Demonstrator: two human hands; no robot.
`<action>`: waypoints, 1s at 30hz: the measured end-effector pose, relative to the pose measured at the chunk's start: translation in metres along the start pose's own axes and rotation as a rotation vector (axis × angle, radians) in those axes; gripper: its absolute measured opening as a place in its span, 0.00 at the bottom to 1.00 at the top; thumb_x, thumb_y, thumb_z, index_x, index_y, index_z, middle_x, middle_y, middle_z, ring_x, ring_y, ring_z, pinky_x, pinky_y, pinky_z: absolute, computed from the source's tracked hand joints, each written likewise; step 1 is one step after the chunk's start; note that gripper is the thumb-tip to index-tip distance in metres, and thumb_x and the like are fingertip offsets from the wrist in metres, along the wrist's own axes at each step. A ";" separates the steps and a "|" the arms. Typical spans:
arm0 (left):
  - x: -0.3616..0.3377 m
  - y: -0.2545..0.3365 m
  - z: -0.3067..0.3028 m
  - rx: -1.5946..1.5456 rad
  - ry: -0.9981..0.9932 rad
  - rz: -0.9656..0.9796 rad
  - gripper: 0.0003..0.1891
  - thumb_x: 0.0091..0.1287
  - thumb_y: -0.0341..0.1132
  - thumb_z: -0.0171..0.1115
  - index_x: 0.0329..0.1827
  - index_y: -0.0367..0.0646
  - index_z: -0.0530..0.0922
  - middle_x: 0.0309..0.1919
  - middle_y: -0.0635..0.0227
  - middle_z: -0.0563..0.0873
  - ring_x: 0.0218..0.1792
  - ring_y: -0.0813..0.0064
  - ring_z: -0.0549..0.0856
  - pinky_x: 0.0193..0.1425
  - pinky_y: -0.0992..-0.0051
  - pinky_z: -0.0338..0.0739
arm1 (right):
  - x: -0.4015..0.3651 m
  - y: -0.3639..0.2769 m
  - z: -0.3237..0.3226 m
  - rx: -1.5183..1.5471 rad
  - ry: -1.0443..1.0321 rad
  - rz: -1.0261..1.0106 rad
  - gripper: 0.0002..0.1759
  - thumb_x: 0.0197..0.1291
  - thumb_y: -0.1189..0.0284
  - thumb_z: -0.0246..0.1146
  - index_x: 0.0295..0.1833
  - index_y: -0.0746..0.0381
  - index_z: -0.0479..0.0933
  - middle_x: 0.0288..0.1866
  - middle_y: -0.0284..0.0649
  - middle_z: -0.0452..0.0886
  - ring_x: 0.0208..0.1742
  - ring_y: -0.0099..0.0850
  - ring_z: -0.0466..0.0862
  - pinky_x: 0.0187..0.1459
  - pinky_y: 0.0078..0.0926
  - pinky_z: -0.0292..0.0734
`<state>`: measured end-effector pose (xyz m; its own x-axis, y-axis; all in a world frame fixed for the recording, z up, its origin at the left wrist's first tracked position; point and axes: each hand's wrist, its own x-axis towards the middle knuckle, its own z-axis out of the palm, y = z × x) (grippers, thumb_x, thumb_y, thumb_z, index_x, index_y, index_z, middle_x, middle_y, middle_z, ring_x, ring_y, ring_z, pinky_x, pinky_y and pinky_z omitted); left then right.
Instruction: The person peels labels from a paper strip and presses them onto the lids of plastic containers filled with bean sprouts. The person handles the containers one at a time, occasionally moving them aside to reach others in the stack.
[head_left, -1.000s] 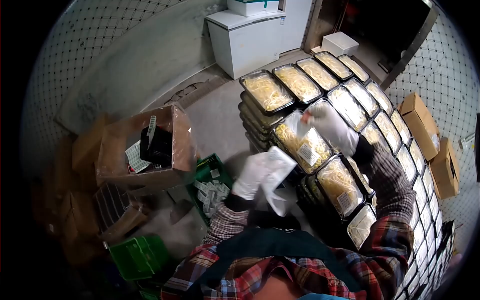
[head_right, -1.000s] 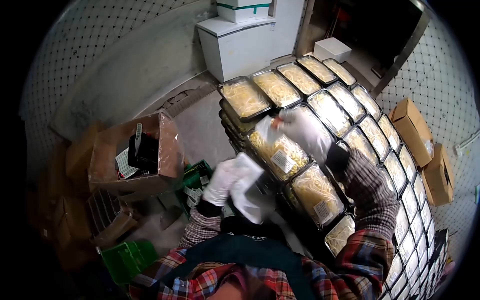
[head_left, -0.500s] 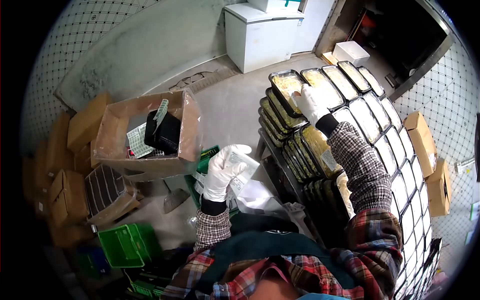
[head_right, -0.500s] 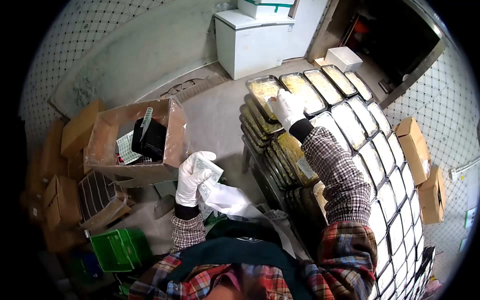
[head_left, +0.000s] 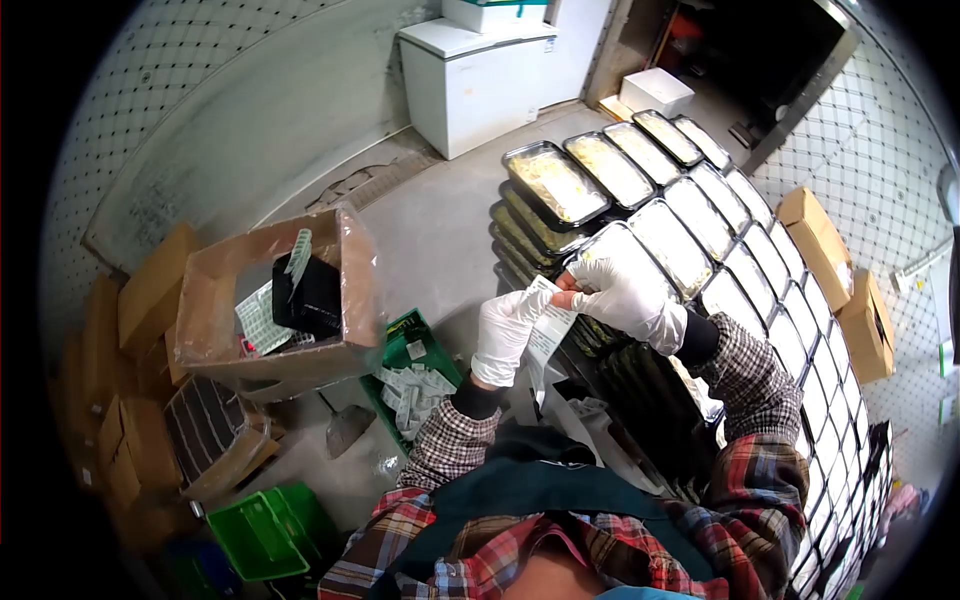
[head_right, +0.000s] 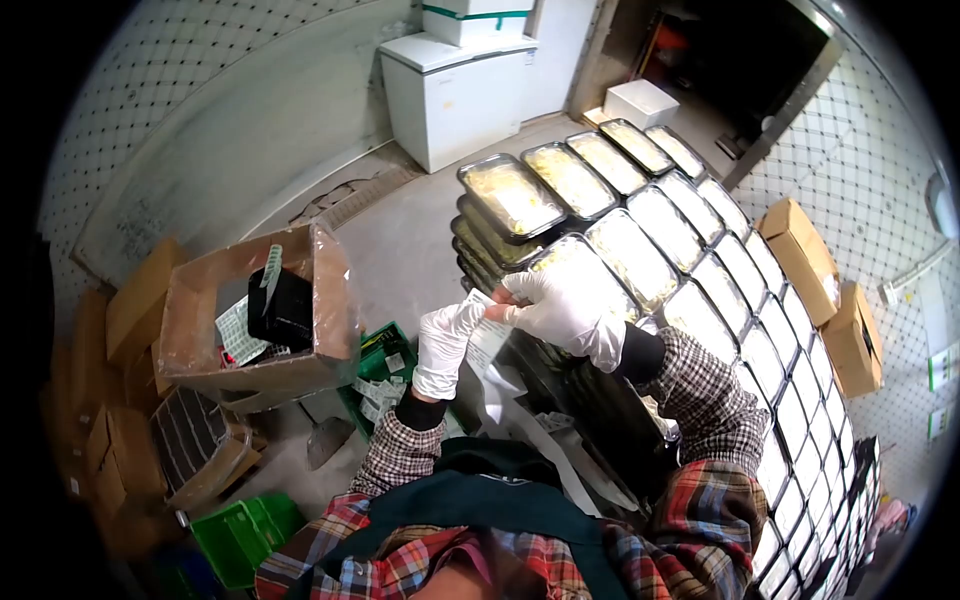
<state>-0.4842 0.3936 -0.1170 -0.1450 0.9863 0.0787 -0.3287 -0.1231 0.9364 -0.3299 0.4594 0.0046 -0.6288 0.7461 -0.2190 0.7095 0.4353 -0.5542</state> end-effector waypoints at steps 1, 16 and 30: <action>0.001 -0.001 0.002 0.068 -0.039 -0.089 0.10 0.67 0.33 0.65 0.43 0.34 0.82 0.34 0.75 0.85 0.34 0.87 0.79 0.38 0.84 0.75 | -0.001 0.008 -0.001 0.073 0.046 -0.017 0.15 0.61 0.60 0.66 0.46 0.58 0.83 0.34 0.36 0.85 0.36 0.25 0.82 0.41 0.24 0.77; 0.002 0.021 -0.016 -0.121 -0.212 -0.057 0.10 0.62 0.26 0.67 0.45 0.35 0.83 0.40 0.68 0.88 0.39 0.82 0.84 0.46 0.82 0.78 | 0.147 0.202 -0.055 -0.349 0.667 0.134 0.16 0.60 0.60 0.63 0.33 0.64 0.78 0.27 0.51 0.82 0.27 0.39 0.82 0.33 0.35 0.75; 0.034 -0.020 0.022 0.009 -0.020 0.034 0.10 0.71 0.36 0.60 0.40 0.35 0.80 0.34 0.72 0.85 0.35 0.86 0.79 0.41 0.83 0.75 | 0.041 0.095 -0.031 0.460 0.089 -0.172 0.18 0.62 0.56 0.64 0.40 0.62 0.82 0.33 0.36 0.86 0.34 0.26 0.83 0.40 0.26 0.77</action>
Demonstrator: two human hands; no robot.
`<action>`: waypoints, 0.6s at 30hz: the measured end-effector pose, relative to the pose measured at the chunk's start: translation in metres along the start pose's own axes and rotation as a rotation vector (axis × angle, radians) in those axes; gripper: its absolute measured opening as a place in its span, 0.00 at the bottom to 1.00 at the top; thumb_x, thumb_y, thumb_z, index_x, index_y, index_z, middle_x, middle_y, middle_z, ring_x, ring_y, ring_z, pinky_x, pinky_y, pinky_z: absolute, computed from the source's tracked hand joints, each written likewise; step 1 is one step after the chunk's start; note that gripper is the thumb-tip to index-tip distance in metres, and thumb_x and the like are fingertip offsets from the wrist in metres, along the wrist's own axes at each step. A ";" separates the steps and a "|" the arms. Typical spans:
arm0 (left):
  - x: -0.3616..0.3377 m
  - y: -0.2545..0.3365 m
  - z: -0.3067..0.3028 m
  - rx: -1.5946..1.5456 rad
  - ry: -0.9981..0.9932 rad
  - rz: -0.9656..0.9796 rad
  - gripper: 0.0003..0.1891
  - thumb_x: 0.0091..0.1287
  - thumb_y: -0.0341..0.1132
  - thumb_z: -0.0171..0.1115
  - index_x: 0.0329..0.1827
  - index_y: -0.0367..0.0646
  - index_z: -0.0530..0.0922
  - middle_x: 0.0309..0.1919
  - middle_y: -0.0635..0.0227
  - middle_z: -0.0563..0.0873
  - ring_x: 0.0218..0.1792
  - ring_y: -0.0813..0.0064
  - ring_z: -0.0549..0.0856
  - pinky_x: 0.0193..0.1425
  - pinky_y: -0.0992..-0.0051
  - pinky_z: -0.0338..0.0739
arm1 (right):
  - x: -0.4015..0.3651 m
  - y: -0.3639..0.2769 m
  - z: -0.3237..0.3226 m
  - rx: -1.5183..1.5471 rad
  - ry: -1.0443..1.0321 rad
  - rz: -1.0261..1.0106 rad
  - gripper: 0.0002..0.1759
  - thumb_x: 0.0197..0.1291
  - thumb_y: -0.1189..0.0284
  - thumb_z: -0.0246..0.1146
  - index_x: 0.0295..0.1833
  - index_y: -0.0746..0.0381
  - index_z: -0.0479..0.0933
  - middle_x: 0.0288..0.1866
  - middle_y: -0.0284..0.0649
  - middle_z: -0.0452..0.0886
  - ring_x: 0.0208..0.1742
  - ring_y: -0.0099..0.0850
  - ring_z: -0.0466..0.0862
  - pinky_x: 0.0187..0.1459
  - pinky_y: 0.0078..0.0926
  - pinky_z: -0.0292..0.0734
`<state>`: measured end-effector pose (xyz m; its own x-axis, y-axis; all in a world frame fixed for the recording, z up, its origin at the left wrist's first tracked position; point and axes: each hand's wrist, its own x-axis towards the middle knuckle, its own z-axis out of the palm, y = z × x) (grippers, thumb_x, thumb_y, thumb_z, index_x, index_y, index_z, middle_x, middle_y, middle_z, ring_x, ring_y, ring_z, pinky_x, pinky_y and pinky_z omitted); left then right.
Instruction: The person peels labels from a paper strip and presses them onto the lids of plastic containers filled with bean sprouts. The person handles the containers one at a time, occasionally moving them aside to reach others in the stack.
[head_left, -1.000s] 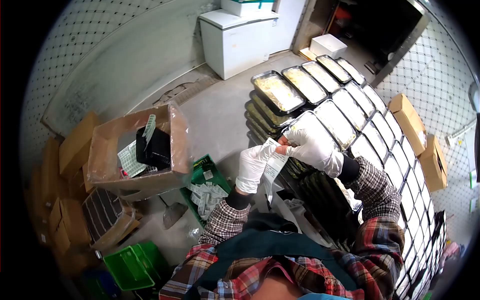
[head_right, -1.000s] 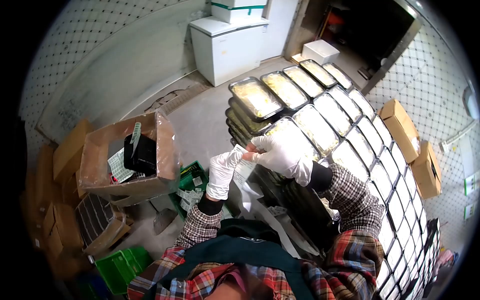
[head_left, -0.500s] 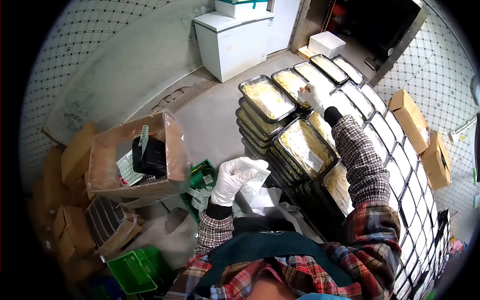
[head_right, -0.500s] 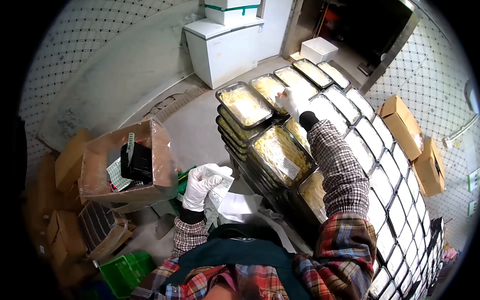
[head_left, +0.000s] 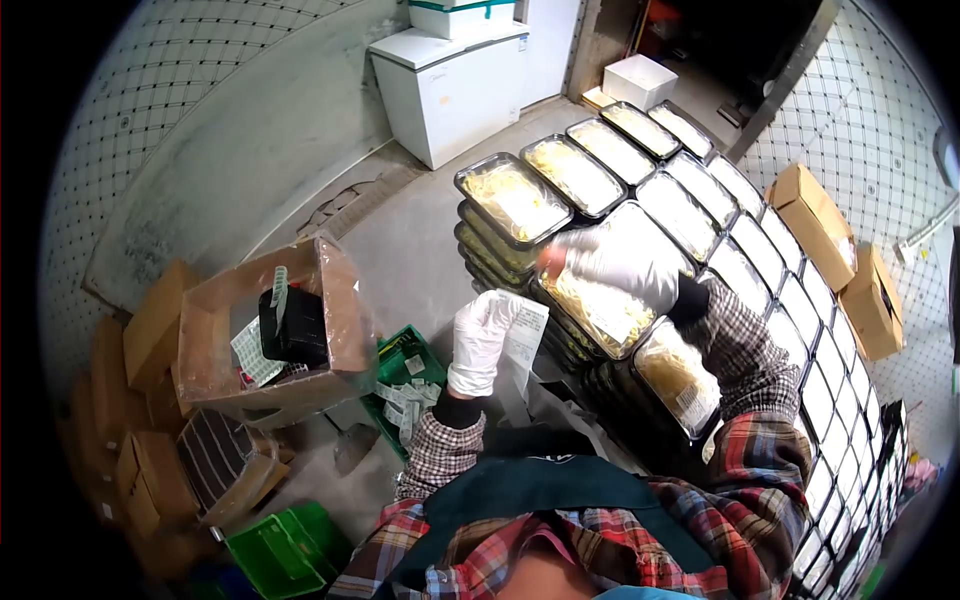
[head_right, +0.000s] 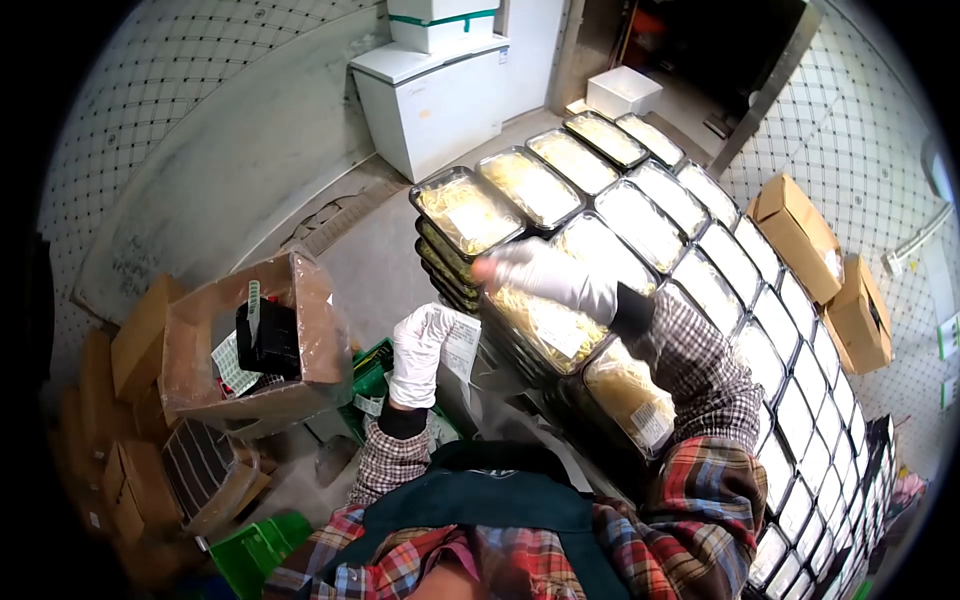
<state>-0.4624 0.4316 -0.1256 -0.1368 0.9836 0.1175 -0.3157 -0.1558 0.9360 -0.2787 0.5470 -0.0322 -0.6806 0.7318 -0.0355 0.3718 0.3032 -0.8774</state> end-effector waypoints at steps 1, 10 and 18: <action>0.003 0.002 0.006 0.080 0.008 0.068 0.11 0.70 0.37 0.61 0.37 0.35 0.80 0.31 0.74 0.83 0.32 0.87 0.77 0.37 0.83 0.73 | -0.009 -0.006 0.008 -0.019 -0.129 -0.012 0.18 0.61 0.55 0.65 0.40 0.61 0.83 0.33 0.36 0.86 0.35 0.25 0.82 0.42 0.24 0.76; 0.007 0.003 -0.006 -0.183 -0.265 -0.331 0.10 0.64 0.27 0.65 0.46 0.34 0.82 0.37 0.69 0.87 0.36 0.83 0.84 0.44 0.82 0.78 | 0.021 0.056 -0.103 -0.136 0.305 0.093 0.06 0.58 0.76 0.62 0.41 0.63 0.81 0.34 0.38 0.84 0.36 0.27 0.82 0.42 0.25 0.77; 0.006 0.026 -0.024 -0.145 -0.015 -0.151 0.18 0.57 0.36 0.73 0.46 0.34 0.81 0.35 0.64 0.88 0.33 0.77 0.87 0.39 0.79 0.83 | 0.111 0.181 -0.209 -0.604 0.528 0.304 0.19 0.57 0.56 0.64 0.39 0.64 0.81 0.35 0.48 0.83 0.39 0.40 0.82 0.43 0.32 0.75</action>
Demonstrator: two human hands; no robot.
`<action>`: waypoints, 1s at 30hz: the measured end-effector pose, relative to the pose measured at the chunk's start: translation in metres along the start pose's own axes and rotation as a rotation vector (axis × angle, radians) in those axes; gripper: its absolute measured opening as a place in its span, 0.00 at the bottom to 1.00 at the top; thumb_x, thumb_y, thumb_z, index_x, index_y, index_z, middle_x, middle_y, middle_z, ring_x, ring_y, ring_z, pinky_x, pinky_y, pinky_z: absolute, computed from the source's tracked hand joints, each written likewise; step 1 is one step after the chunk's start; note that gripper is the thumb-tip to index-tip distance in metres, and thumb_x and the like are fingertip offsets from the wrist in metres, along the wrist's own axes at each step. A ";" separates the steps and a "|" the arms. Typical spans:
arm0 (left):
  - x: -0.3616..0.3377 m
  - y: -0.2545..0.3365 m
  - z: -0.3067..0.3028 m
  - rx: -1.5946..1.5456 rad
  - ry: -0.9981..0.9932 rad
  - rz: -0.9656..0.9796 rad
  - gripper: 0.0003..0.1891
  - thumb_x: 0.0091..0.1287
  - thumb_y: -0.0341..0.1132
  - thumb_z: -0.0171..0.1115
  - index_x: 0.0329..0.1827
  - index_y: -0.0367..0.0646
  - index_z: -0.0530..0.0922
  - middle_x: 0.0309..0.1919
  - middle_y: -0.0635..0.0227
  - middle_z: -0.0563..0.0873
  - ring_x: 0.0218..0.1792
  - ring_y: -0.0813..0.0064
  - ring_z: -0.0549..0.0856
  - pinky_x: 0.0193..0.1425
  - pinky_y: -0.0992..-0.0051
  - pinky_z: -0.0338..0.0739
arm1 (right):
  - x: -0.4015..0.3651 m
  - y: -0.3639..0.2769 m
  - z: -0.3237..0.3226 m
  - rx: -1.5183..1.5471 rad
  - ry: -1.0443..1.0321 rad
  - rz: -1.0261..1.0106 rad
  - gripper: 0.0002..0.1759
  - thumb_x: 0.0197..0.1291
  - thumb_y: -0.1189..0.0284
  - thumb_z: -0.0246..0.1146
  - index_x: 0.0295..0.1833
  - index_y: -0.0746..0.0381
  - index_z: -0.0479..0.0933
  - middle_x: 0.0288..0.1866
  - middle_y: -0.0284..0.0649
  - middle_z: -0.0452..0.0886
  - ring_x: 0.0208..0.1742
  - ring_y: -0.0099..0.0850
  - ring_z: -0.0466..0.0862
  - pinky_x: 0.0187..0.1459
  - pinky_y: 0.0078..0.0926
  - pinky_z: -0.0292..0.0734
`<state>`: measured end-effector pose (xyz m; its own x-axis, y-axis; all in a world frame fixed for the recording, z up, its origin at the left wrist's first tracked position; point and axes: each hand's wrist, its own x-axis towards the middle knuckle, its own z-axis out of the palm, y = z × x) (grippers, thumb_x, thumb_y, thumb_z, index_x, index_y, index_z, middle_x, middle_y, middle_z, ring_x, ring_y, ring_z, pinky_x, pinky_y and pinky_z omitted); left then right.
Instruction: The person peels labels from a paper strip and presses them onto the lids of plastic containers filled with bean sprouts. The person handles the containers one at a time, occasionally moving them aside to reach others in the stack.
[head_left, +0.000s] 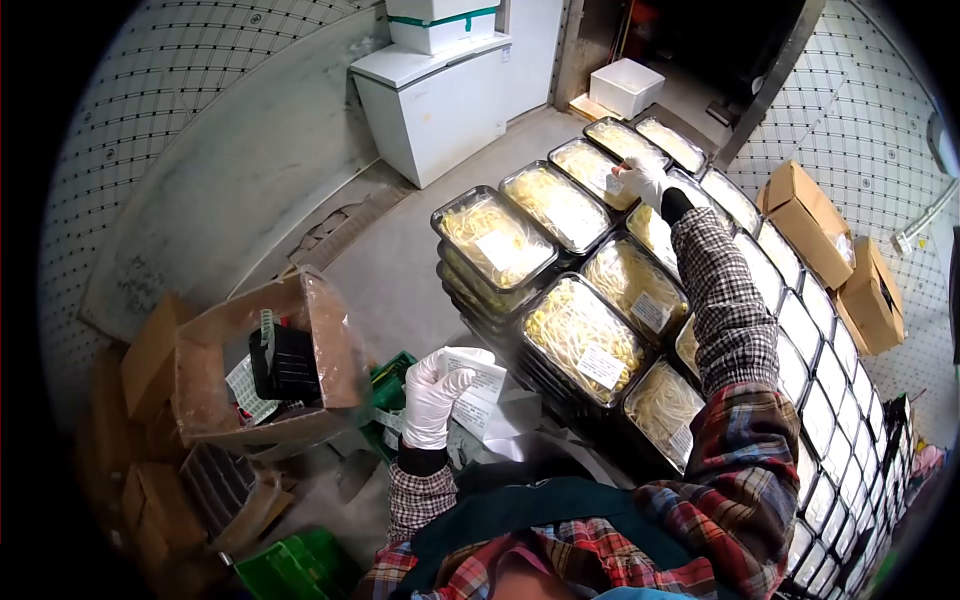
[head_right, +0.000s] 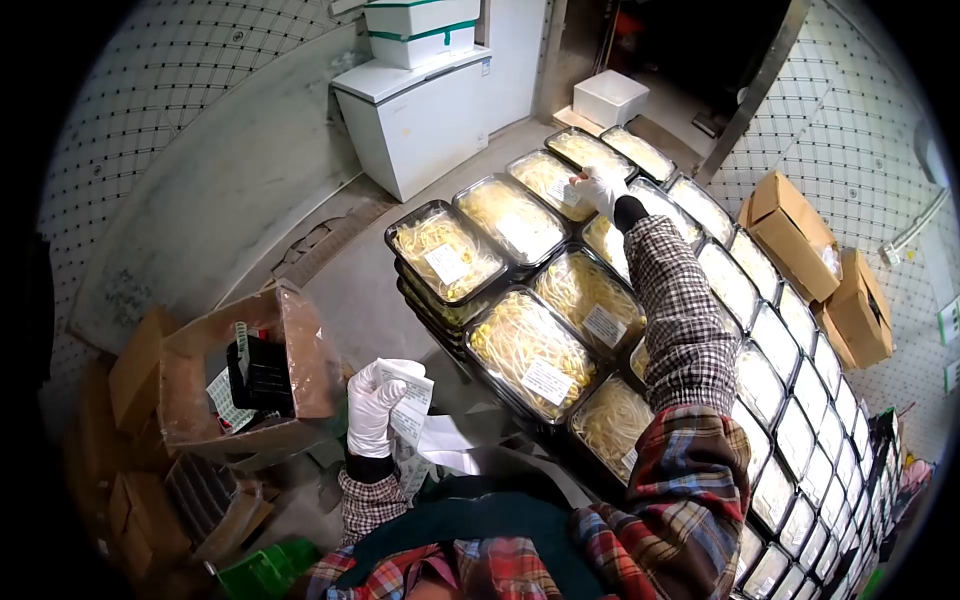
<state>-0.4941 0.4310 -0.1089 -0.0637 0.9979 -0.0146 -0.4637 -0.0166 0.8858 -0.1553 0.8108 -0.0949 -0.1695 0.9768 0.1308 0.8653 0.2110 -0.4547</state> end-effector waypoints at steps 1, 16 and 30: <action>0.000 0.002 0.000 0.011 -0.004 0.000 0.18 0.58 0.35 0.72 0.47 0.33 0.81 0.37 0.64 0.88 0.35 0.78 0.86 0.41 0.79 0.82 | -0.007 -0.010 0.005 -0.053 0.017 0.014 0.19 0.56 0.56 0.64 0.39 0.63 0.82 0.35 0.50 0.83 0.40 0.42 0.83 0.45 0.34 0.76; 0.026 -0.005 0.037 0.211 -0.060 0.116 0.06 0.67 0.29 0.63 0.42 0.35 0.82 0.39 0.66 0.88 0.40 0.82 0.83 0.49 0.81 0.76 | -0.145 -0.129 -0.016 0.503 -0.439 -0.225 0.17 0.68 0.61 0.59 0.53 0.61 0.80 0.43 0.36 0.85 0.43 0.26 0.83 0.50 0.25 0.78; 0.021 -0.001 0.028 0.038 -0.278 -0.210 0.10 0.62 0.29 0.67 0.44 0.33 0.82 0.37 0.66 0.88 0.35 0.80 0.85 0.42 0.80 0.80 | -0.050 -0.027 -0.061 0.408 0.054 -0.011 0.11 0.68 0.70 0.54 0.47 0.64 0.78 0.37 0.39 0.83 0.38 0.24 0.79 0.40 0.24 0.73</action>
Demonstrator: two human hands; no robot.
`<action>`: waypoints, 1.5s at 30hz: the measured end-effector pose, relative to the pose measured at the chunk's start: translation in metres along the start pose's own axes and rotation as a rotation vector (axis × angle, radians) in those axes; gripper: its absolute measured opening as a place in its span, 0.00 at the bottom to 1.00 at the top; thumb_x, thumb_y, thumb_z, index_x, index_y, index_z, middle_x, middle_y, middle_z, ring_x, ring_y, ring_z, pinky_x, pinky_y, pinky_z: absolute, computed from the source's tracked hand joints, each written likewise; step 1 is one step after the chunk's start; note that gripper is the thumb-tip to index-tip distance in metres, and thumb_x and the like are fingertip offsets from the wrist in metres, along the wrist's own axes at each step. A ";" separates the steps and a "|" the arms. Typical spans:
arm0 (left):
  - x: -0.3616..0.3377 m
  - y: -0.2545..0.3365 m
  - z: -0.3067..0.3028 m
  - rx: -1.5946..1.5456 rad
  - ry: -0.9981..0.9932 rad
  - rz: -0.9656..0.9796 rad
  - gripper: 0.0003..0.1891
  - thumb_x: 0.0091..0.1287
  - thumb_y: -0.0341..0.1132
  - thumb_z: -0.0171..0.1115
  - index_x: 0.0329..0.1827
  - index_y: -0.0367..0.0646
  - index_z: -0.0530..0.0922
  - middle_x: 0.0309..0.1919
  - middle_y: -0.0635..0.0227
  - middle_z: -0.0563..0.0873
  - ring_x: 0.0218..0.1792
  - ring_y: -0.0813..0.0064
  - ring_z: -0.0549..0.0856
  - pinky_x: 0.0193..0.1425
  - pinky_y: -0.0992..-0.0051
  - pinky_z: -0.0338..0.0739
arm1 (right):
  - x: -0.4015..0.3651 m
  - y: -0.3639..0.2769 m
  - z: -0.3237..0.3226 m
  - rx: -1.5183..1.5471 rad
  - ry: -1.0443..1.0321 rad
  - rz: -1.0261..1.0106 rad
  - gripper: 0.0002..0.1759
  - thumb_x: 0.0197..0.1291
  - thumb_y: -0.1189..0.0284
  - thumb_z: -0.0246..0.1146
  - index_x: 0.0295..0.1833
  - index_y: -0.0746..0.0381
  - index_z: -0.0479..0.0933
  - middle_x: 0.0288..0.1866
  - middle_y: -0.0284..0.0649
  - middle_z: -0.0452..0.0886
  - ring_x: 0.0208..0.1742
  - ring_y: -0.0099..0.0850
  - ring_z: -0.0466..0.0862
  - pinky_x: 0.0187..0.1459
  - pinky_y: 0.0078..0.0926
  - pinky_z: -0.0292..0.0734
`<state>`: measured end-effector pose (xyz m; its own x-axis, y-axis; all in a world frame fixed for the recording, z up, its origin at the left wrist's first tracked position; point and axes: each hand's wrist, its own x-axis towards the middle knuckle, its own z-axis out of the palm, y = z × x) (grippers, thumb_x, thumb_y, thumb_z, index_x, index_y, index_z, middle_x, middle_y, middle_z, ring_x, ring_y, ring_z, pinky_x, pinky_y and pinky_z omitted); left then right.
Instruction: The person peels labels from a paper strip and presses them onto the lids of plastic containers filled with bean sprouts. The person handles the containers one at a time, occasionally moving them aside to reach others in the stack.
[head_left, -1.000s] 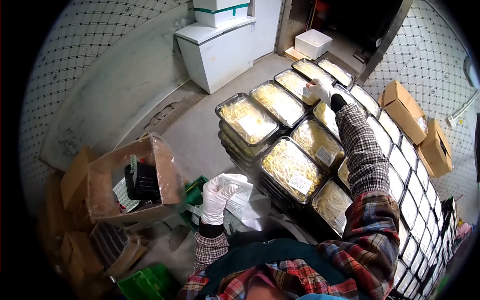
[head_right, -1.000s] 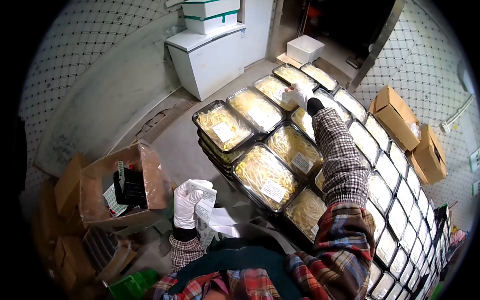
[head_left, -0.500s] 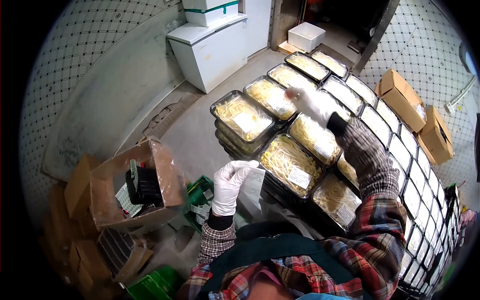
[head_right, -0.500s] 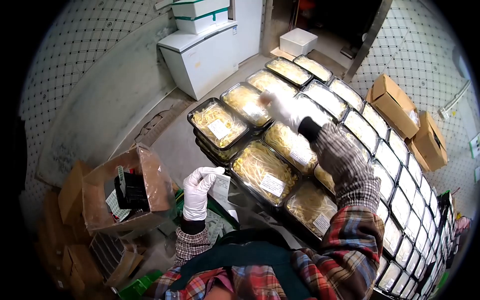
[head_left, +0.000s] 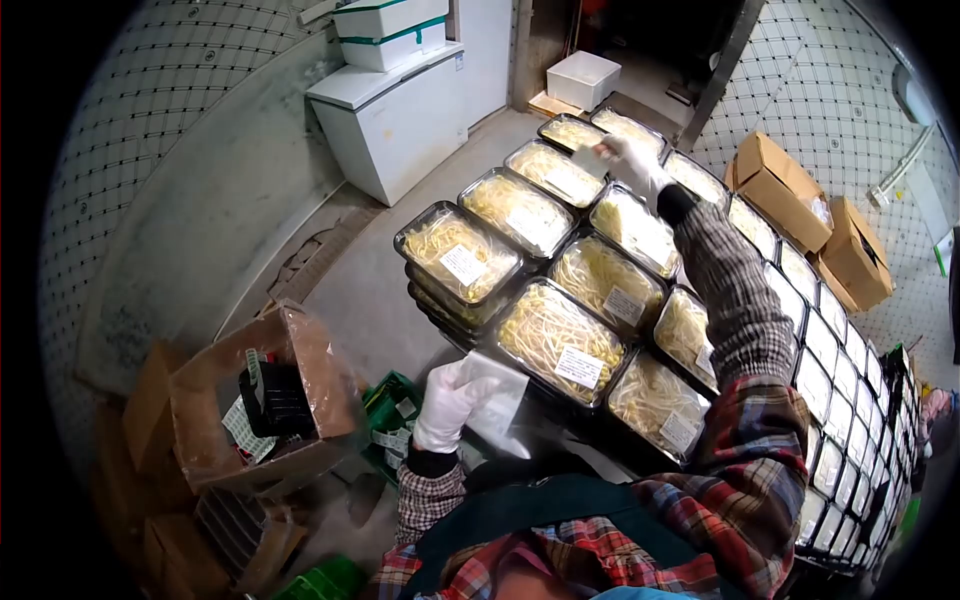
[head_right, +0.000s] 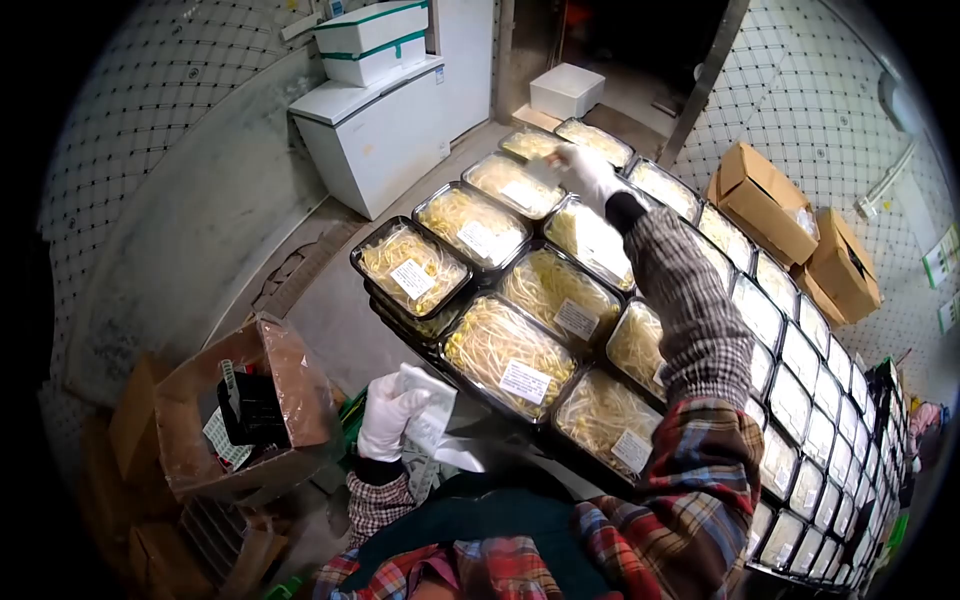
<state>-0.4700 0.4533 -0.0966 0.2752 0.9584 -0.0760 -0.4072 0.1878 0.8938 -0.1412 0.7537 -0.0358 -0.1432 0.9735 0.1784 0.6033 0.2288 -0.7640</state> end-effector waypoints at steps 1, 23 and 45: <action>-0.002 0.000 -0.003 0.017 0.016 0.055 0.11 0.62 0.29 0.68 0.45 0.33 0.82 0.37 0.65 0.88 0.36 0.80 0.86 0.42 0.80 0.81 | 0.028 0.019 -0.013 -0.305 -0.019 -0.060 0.15 0.69 0.64 0.54 0.46 0.65 0.78 0.36 0.42 0.83 0.37 0.29 0.80 0.39 0.28 0.73; 0.007 -0.001 0.004 0.310 0.203 0.328 0.05 0.67 0.29 0.64 0.38 0.35 0.81 0.31 0.73 0.84 0.31 0.86 0.78 0.37 0.85 0.72 | -0.018 -0.042 0.036 -0.238 -0.141 -0.037 0.14 0.61 0.75 0.55 0.51 0.65 0.79 0.42 0.46 0.85 0.40 0.36 0.86 0.42 0.29 0.80; -0.001 -0.013 -0.021 0.060 -0.052 0.053 0.14 0.58 0.32 0.71 0.40 0.29 0.83 0.37 0.59 0.87 0.36 0.72 0.86 0.42 0.76 0.79 | 0.114 0.159 -0.096 -0.668 0.252 0.151 0.22 0.65 0.52 0.56 0.46 0.62 0.79 0.41 0.51 0.83 0.46 0.46 0.83 0.47 0.36 0.75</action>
<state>-0.4831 0.4544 -0.1172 0.3000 0.9539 -0.0066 -0.3696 0.1227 0.9211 0.0139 0.9017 -0.0777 0.1161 0.9468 0.3000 0.9637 -0.0343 -0.2648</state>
